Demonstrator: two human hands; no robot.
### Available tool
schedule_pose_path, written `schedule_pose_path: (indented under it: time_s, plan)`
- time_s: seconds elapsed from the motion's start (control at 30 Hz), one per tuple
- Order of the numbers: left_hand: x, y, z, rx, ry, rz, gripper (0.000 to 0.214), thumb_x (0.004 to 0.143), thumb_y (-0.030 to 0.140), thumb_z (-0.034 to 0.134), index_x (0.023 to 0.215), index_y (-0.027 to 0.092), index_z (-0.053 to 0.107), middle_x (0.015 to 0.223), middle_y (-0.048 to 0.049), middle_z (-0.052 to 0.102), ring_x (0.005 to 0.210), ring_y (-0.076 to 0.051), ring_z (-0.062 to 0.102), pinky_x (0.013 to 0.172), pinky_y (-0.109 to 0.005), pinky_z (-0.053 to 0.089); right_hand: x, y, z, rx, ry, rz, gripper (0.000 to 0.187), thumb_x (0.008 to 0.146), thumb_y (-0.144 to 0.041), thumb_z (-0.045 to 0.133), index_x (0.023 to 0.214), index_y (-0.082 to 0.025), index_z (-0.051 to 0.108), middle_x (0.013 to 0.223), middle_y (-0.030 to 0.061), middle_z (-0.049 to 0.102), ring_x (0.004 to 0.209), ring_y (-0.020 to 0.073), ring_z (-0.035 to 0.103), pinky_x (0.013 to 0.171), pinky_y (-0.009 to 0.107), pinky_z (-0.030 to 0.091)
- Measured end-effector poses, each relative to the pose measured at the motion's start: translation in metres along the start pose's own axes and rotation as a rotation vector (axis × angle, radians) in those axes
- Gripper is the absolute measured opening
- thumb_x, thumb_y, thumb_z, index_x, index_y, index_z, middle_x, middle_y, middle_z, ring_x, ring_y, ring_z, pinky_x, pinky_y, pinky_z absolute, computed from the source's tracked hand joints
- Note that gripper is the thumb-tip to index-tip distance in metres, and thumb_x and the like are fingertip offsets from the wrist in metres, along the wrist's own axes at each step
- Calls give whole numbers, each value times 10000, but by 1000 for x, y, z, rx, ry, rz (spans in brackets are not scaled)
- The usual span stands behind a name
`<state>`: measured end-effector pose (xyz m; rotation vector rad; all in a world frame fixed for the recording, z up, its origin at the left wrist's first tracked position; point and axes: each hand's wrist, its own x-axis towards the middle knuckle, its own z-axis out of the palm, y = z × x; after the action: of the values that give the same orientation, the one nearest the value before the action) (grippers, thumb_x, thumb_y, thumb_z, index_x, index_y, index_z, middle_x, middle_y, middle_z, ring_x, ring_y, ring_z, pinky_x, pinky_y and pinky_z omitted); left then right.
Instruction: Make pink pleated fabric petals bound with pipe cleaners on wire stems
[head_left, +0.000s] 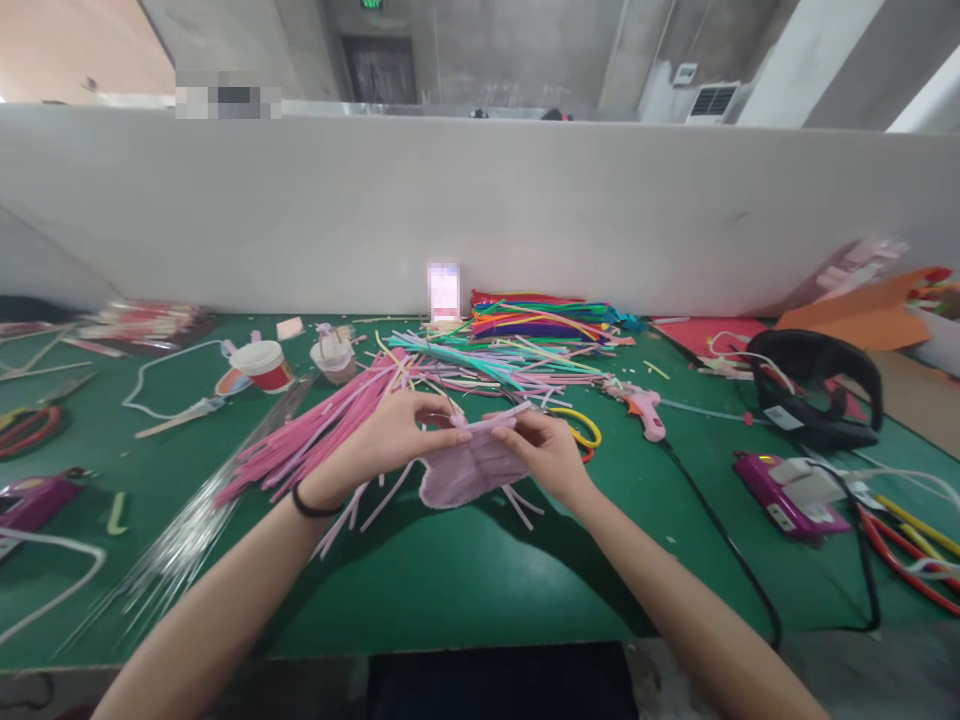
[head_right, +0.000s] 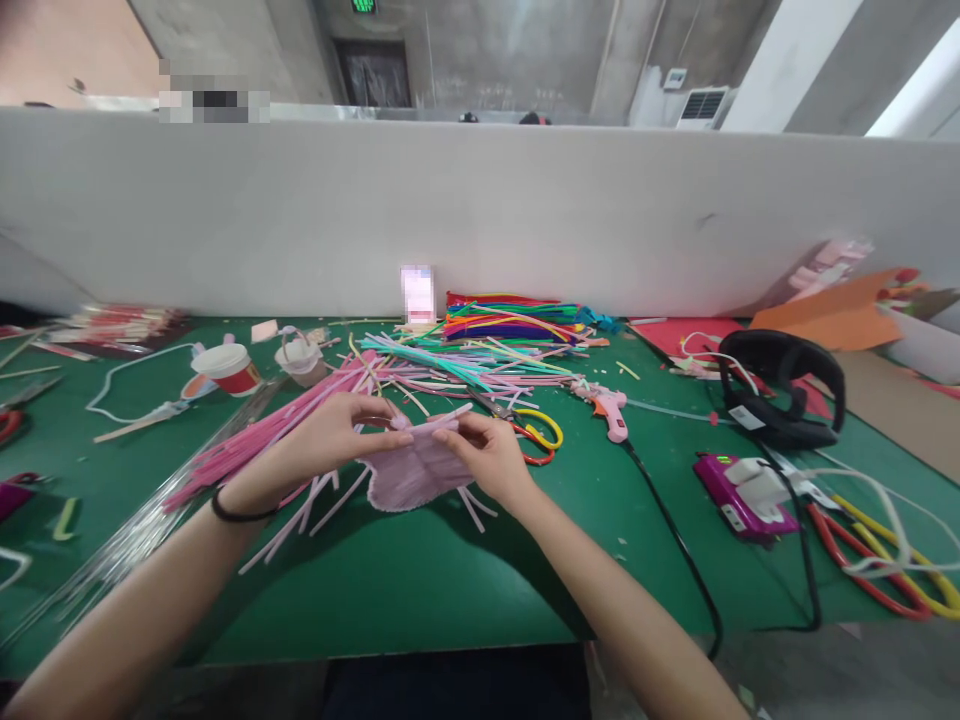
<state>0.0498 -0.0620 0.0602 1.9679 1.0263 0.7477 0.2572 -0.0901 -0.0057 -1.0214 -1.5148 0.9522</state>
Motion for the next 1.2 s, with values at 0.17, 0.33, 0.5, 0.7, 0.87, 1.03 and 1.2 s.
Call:
schedule_pose_path:
  time_s: [0.17, 0.33, 0.5, 0.7, 0.87, 1.03, 1.2]
  plan:
    - [22, -11, 5, 83, 1, 13, 196, 681, 359, 732, 621, 173, 717, 597, -21, 654, 583, -151, 567, 512, -214, 370, 2, 9, -2, 142, 43, 42, 345, 749, -428, 694, 1023, -220, 680, 796, 14, 686, 726, 177, 614, 667, 291, 485]
    - [35, -3, 0, 122, -73, 88, 203, 698, 356, 714, 611, 173, 713, 582, -15, 643, 563, -132, 544, 511, -211, 357, 3, 12, -7, 241, 34, 0, 360, 735, -417, 711, 1041, -235, 658, 899, 31, 671, 736, 155, 592, 663, 277, 478]
    - [38, 7, 5, 199, -51, 132, 204, 686, 359, 720, 596, 177, 705, 573, -11, 644, 566, -137, 547, 523, -215, 355, 3, 11, -10, 226, 32, 35, 258, 743, -410, 703, 898, -206, 681, 776, 19, 653, 685, 148, 579, 616, 264, 458]
    - [35, 10, 13, 213, -40, 139, 178, 716, 337, 683, 651, 173, 703, 625, -18, 660, 607, -149, 566, 532, -210, 368, 5, 15, -6, 180, 92, 32, 209, 738, -378, 712, 815, -193, 657, 726, 5, 640, 644, 134, 573, 601, 253, 452]
    - [38, 9, 16, 131, -78, 125, 182, 714, 333, 675, 645, 166, 695, 587, -5, 621, 561, -126, 525, 507, -203, 355, 5, 14, -5, 222, 168, -3, 247, 709, -390, 733, 784, -204, 591, 796, 18, 676, 734, 159, 621, 700, 286, 494]
    - [43, 5, 10, 159, -73, 78, 191, 706, 331, 677, 615, 164, 688, 561, 3, 595, 540, -113, 491, 486, -202, 317, 2, 7, -16, 161, 104, -5, 253, 796, -438, 640, 922, -219, 635, 861, 19, 676, 745, 151, 606, 676, 264, 480]
    - [47, -2, 6, 244, -78, 55, 210, 711, 346, 669, 609, 163, 681, 579, 4, 590, 568, -118, 503, 504, -208, 315, 2, 9, -26, -54, 189, -33, 258, 844, -432, 576, 920, -217, 695, 783, 18, 688, 665, 160, 599, 622, 271, 466]
